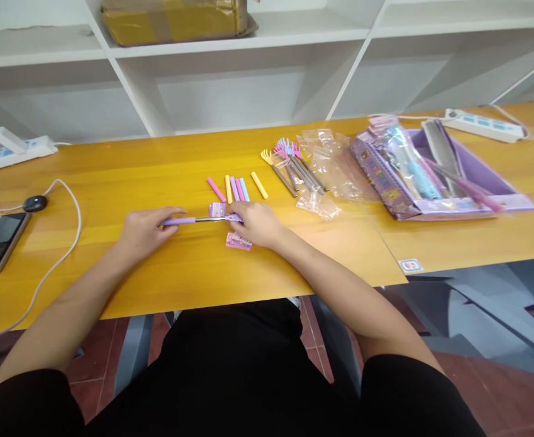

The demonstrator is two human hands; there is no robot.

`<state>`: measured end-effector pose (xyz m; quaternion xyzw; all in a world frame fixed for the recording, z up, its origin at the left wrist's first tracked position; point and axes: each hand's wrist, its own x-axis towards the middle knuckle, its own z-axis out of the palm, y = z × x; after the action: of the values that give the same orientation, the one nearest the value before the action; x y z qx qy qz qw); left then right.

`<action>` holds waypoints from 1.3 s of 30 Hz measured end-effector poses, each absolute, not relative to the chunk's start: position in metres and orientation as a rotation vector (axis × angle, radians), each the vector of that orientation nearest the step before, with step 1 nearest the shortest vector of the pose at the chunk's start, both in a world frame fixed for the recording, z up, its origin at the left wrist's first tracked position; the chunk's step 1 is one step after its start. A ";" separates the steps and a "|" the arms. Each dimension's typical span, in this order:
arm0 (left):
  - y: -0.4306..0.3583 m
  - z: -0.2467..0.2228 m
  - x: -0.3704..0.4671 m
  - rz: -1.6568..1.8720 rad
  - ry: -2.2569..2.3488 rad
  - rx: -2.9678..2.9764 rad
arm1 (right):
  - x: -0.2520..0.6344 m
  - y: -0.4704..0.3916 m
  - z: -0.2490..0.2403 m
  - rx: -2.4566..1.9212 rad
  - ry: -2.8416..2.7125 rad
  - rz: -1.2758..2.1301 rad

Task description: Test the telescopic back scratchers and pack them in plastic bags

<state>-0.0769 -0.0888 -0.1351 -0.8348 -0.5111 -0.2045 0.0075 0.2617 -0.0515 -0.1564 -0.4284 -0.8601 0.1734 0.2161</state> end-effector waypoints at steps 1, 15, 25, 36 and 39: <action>-0.089 -0.134 -0.078 -0.627 -1.608 -2.616 | 0.261 -0.052 -0.156 -1.176 -2.389 0.481; -0.089 -0.129 -0.075 -0.529 -1.644 -2.657 | 0.262 -0.056 -0.154 -1.117 -2.391 0.455; -0.089 -0.129 -0.074 -0.476 -1.635 -2.675 | 0.262 -0.055 -0.153 -1.130 -2.414 0.458; -0.091 -0.130 -0.072 -0.442 -1.728 -2.583 | 0.262 -0.054 -0.156 -1.136 -2.442 0.454; -0.091 -0.130 -0.071 -0.432 -1.747 -2.578 | 0.262 -0.054 -0.156 -1.132 -2.448 0.451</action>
<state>-0.0712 -0.0912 -0.1299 -0.8200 -0.5556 -0.1373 -0.0010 0.2620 -0.0537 -0.1563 -0.4053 -0.8768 0.1614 0.2021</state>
